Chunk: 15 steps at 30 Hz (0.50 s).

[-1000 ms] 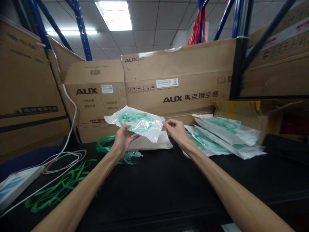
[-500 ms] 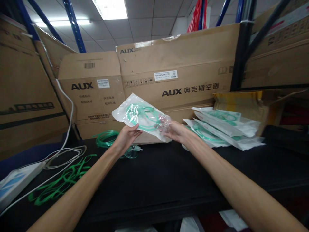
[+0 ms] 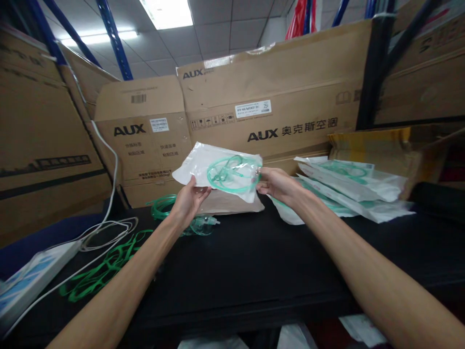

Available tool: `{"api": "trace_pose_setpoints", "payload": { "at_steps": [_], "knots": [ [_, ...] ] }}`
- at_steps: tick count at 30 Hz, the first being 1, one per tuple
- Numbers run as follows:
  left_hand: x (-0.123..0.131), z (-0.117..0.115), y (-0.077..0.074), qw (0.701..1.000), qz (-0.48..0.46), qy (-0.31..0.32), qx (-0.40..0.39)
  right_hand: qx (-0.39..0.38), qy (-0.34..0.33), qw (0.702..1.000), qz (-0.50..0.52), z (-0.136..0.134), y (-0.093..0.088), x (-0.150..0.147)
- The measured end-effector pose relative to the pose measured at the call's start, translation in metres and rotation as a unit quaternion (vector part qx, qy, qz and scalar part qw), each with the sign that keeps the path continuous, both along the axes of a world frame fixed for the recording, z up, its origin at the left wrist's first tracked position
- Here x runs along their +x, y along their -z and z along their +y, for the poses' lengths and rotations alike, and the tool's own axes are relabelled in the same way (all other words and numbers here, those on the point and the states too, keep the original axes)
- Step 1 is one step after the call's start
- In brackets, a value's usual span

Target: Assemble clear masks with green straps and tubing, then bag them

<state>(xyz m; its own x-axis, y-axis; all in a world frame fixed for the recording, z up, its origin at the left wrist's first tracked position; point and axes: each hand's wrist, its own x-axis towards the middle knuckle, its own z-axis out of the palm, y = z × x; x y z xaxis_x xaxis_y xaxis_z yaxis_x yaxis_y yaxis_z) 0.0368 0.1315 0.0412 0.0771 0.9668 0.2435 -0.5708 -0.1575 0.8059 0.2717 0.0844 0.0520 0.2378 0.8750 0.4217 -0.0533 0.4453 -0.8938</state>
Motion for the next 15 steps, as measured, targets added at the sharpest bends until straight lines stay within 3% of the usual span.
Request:
{"api": "trace_pose_setpoints", "payload": {
  "at_steps": [3,8,13,15],
  "knots": [
    [-0.009,0.007,-0.002,0.999,-0.012,-0.052,-0.004,-0.009,0.012,0.999,0.049,-0.011,-0.016,0.011],
    [-0.016,0.011,-0.002,0.997,0.017,-0.076,0.001,0.137,0.146,0.970,0.140,-0.031,-0.041,0.028],
    [-0.020,0.005,-0.005,0.990,0.126,-0.050,0.033,0.204,0.201,0.945,0.156,-0.036,-0.046,0.024],
    [-0.027,0.001,-0.008,0.980,0.171,-0.085,0.051,0.204,0.193,0.949,0.145,-0.037,-0.044,0.019]
  ]
}}
